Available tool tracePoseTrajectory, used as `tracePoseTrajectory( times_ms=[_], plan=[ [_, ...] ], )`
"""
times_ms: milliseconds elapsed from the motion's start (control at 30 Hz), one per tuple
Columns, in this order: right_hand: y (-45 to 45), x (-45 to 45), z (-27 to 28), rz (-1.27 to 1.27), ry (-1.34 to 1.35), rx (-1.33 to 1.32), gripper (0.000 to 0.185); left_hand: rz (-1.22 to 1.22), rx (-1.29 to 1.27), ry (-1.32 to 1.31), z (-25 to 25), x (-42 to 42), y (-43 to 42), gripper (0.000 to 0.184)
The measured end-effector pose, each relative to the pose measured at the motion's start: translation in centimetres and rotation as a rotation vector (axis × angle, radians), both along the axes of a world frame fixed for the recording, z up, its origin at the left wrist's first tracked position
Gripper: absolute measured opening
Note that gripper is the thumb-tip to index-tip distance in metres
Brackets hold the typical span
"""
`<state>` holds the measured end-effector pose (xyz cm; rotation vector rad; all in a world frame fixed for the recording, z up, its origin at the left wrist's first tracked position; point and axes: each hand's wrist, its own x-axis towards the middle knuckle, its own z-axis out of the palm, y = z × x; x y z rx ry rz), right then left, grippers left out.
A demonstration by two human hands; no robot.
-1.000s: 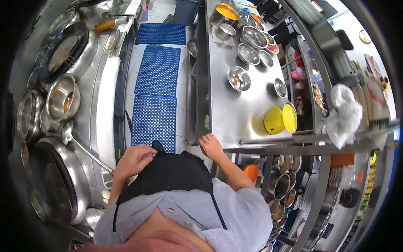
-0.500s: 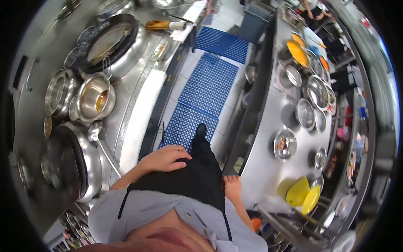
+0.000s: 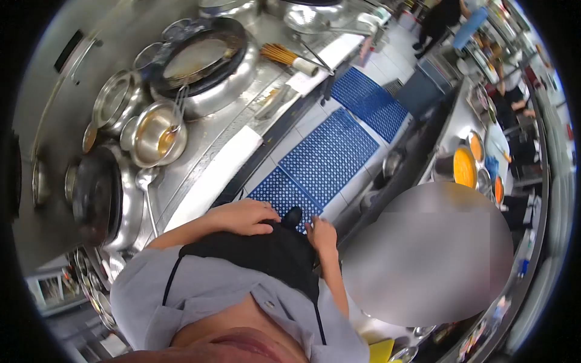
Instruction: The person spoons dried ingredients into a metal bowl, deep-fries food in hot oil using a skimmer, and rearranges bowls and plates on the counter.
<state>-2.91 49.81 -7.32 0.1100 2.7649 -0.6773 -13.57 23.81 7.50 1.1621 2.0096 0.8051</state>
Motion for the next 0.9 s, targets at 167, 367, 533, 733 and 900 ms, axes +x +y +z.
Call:
tracePoseTrajectory(
  times_ms=[167, 367, 533, 733, 900],
  plan=[
    [-3.5, -4.3, 2.0, 0.002, 0.164, -0.079, 0.028, 0.075, -0.011, -0.077, 1.6, -1.7, -0.7, 0.035],
    [-6.9, 4.5, 2.6, -0.349, -0.027, -0.161, 0.030, -0.065, -0.018, -0.234, 0.1, -2.8, -1.4, 0.034],
    [-11.4, 16.9, 3.7, -0.834, -0.104, -0.072, 0.031, -0.328, 0.078, -0.344, -3.1, -2.2, -1.8, 0.030],
    [-19.9, 30.1, 2.8, -1.215, -0.397, -0.106, 0.039, -0.510, 0.019, -0.361, -3.2, -0.5, -1.2, 0.025],
    [-24.8, 37.7, -2.8, -1.336, -0.411, -0.269, 0.032, -0.611, 0.074, -0.351, -4.7, 1.2, -0.8, 0.023]
  ],
)
